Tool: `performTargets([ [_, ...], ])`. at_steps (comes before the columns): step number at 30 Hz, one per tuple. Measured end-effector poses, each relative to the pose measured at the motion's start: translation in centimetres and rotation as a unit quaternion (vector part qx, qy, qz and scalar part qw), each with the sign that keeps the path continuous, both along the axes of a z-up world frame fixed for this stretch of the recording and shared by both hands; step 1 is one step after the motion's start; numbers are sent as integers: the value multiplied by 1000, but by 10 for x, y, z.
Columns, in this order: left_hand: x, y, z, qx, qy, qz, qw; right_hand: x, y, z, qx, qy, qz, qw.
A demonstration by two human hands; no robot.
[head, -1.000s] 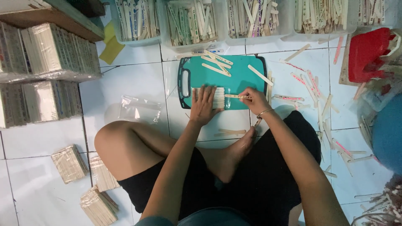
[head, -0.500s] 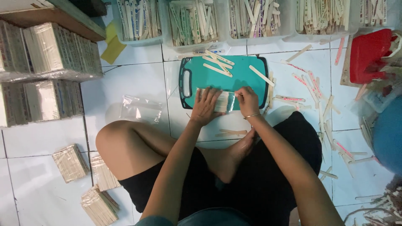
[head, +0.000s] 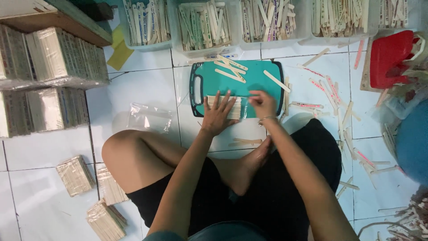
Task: A person sits on the floor and organizes loose wooden sticks into neat, aligned bundles using a green board as a guide.
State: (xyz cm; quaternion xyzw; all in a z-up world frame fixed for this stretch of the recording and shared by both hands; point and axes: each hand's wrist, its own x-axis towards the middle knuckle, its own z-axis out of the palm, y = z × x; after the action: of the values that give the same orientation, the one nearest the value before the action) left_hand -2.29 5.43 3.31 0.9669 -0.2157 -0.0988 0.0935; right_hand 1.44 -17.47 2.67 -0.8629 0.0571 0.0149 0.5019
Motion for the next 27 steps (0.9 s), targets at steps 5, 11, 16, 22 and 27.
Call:
performTargets([
  [5,-1,-1,-4,1,-2,9,1000,0,30,36,32,75,61,995],
  [11,0,-13,-8,2,10,19,1000,-11,15,5,27,134,-12,991],
  [16,9,-15,23,-57,-87,102,989,-9,22,39,149,20,35,988],
  [22,1,-7,21,-114,-208,62,970,-10,14,59,-48,-61,126,989],
  [27,-3,-8,15,-120,-15,69,990,-8,15,25,-57,21,84,995],
])
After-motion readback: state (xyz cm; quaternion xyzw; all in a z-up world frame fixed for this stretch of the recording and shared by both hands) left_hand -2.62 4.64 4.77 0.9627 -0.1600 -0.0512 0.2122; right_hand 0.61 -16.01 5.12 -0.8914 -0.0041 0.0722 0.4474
